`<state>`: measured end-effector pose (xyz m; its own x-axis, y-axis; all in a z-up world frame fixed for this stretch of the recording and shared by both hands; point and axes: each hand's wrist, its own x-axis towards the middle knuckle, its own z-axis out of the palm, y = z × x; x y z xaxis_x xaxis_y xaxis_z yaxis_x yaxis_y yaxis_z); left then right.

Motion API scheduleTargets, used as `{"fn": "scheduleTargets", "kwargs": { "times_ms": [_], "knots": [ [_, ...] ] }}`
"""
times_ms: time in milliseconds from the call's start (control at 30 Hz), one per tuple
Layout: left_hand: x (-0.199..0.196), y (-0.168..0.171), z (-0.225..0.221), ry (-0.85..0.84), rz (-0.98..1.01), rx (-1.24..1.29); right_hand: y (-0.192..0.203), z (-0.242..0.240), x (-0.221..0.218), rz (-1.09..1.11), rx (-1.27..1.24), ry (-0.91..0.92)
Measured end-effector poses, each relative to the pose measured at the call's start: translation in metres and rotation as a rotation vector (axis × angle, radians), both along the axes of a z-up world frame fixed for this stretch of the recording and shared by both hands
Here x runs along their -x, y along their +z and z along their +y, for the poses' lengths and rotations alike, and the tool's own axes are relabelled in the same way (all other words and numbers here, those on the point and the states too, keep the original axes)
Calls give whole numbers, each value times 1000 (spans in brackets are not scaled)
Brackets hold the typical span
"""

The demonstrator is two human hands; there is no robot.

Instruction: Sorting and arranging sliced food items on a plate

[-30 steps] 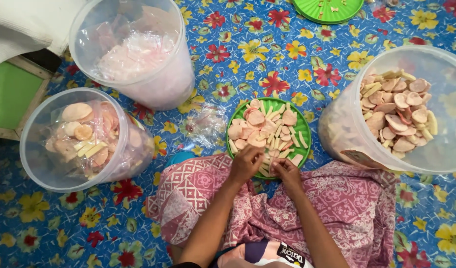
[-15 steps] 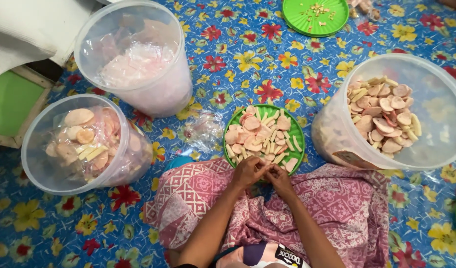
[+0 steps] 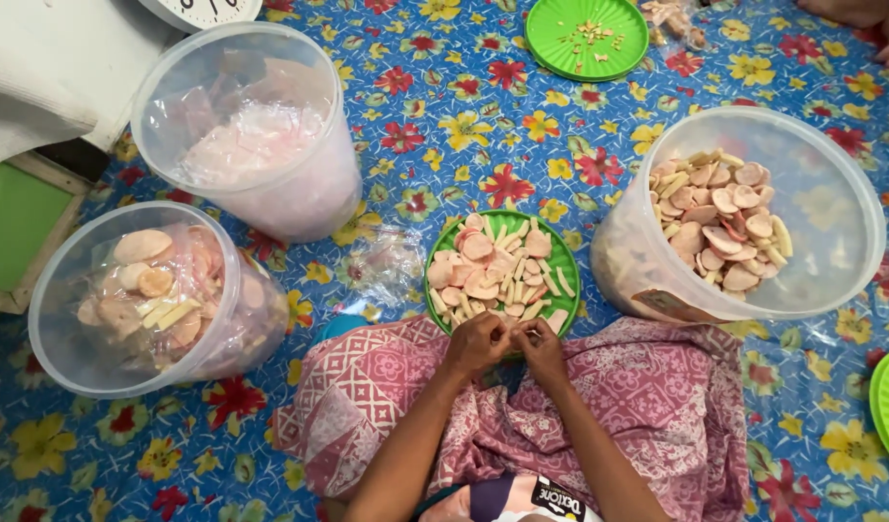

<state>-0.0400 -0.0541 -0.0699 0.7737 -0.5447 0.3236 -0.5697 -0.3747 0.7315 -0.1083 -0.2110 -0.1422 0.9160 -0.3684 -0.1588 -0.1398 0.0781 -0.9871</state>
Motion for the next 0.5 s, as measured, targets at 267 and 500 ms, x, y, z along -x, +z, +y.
{"fn": "scheduleTargets", "kwargs": {
  "times_ms": [267, 500],
  "knots": [
    [2, 7, -2, 8, -4, 7, 44, 9, 1, -249, 419, -16],
    [-1, 0, -8, 16, -83, 16, 31, 11, -3, -169, 279, -34]
  ]
}}
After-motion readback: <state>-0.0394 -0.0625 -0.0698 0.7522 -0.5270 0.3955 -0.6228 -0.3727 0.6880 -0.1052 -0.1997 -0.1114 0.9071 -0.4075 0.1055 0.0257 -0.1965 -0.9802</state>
